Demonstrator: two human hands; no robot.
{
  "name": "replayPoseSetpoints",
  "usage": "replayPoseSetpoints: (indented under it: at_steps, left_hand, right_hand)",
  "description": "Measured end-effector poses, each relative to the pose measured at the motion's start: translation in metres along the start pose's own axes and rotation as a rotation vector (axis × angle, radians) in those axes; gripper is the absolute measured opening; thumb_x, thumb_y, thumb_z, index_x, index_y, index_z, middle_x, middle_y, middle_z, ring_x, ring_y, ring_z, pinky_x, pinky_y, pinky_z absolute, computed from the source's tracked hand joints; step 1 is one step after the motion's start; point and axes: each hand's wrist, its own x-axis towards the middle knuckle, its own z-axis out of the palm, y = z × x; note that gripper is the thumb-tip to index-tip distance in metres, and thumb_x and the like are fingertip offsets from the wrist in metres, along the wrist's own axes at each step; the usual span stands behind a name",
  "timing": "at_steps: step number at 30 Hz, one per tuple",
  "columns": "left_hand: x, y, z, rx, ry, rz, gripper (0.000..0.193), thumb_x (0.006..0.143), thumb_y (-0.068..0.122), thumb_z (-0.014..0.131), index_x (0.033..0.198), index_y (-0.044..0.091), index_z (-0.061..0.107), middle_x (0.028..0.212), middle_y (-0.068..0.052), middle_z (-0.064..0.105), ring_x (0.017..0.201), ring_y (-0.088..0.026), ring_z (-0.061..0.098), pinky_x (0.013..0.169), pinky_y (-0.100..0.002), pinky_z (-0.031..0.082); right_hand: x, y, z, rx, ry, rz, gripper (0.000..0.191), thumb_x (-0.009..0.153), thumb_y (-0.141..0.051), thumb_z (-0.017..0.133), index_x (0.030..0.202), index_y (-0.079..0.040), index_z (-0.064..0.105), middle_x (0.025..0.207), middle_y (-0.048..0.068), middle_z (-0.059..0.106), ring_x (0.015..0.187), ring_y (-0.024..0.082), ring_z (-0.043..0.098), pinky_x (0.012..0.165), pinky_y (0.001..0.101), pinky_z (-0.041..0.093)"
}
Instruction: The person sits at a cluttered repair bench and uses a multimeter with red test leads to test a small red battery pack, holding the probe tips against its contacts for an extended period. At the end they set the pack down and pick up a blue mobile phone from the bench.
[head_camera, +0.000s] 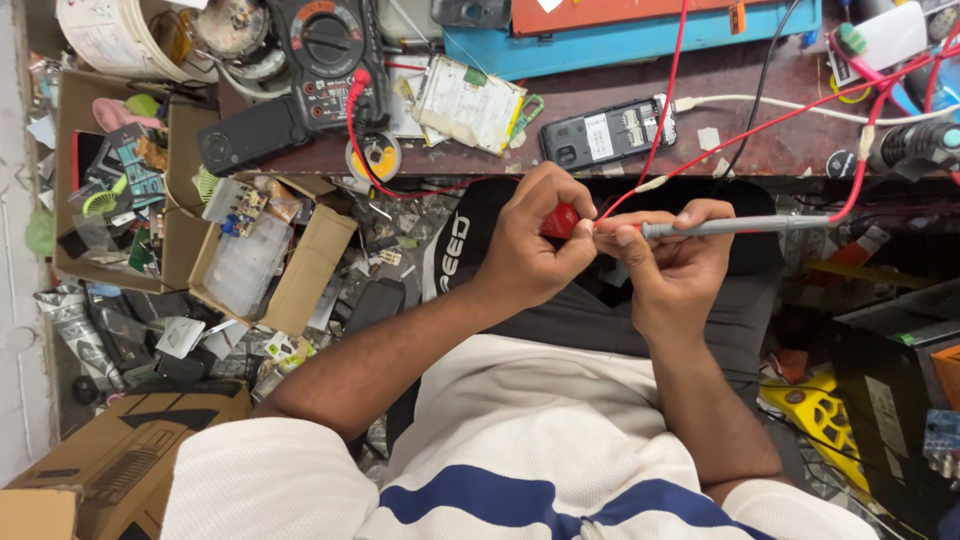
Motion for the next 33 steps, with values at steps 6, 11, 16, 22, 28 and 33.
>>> replayPoseSetpoints:
  at_steps: [6, 11, 16, 22, 28, 33]
  left_hand:
    - [0.0005, 0.0, -0.0013, 0.007, -0.013, 0.018, 0.019, 0.085, -0.002, 0.065, 0.099, 0.006, 0.055, 0.097, -0.007, 0.056, 0.092, -0.023, 0.058, 0.085, -0.034, 0.049]
    - [0.002, 0.0002, -0.0019, -0.018, -0.014, 0.017, 0.018, 0.086, -0.001, 0.064, 0.099, 0.006, 0.055, 0.096, -0.006, 0.055, 0.091, -0.023, 0.058, 0.083, -0.033, 0.049]
    - [-0.0008, 0.0014, -0.0016, -0.013, -0.016, 0.008, 0.019, 0.085, -0.002, 0.064, 0.1, 0.006, 0.055, 0.097, -0.007, 0.055, 0.091, -0.023, 0.058, 0.083, -0.034, 0.049]
    - [0.0, 0.0015, -0.0017, -0.035, -0.007, -0.043, 0.018, 0.086, -0.001, 0.065, 0.099, 0.006, 0.056, 0.097, -0.007, 0.055, 0.088, -0.022, 0.058, 0.081, -0.032, 0.049]
    - [0.0013, -0.0002, -0.003, -0.045, -0.011, -0.012, 0.019, 0.086, -0.002, 0.065, 0.1, 0.006, 0.054, 0.097, -0.006, 0.055, 0.091, -0.022, 0.058, 0.084, -0.032, 0.049]
    - [-0.0009, -0.0042, -0.0032, -0.052, -0.031, -0.025, 0.02, 0.088, -0.002, 0.065, 0.102, 0.006, 0.054, 0.099, -0.006, 0.055, 0.093, -0.021, 0.058, 0.087, -0.031, 0.049]
  right_hand:
    - [0.0004, -0.0009, -0.0001, -0.022, -0.001, -0.003, 0.042, 0.108, 0.011, 0.061, 0.122, -0.011, 0.028, 0.105, 0.025, 0.069, 0.097, 0.026, 0.075, 0.09, 0.0371, 0.066]
    - [0.001, -0.0009, 0.0015, -0.006, -0.006, -0.016, 0.042, 0.108, 0.011, 0.061, 0.121, -0.011, 0.028, 0.106, 0.025, 0.069, 0.098, 0.026, 0.075, 0.091, 0.038, 0.067]
    - [0.0002, -0.001, 0.0009, 0.009, 0.012, 0.007, 0.043, 0.108, 0.011, 0.062, 0.122, -0.011, 0.028, 0.106, 0.025, 0.069, 0.097, 0.026, 0.075, 0.09, 0.0374, 0.067]
    - [0.0001, -0.0008, 0.0011, 0.031, 0.017, 0.02, 0.042, 0.11, 0.011, 0.061, 0.123, -0.011, 0.028, 0.107, 0.025, 0.069, 0.097, 0.026, 0.075, 0.091, 0.0377, 0.067]
    - [-0.0013, -0.0012, 0.0013, 0.012, 0.01, 0.014, 0.043, 0.11, 0.011, 0.061, 0.122, -0.012, 0.027, 0.108, 0.024, 0.069, 0.099, 0.026, 0.075, 0.092, 0.0388, 0.068]
    - [-0.0027, 0.0003, -0.0005, 0.032, 0.011, 0.007, 0.041, 0.111, 0.012, 0.061, 0.119, -0.01, 0.028, 0.107, 0.024, 0.069, 0.099, 0.026, 0.075, 0.091, 0.0381, 0.067]
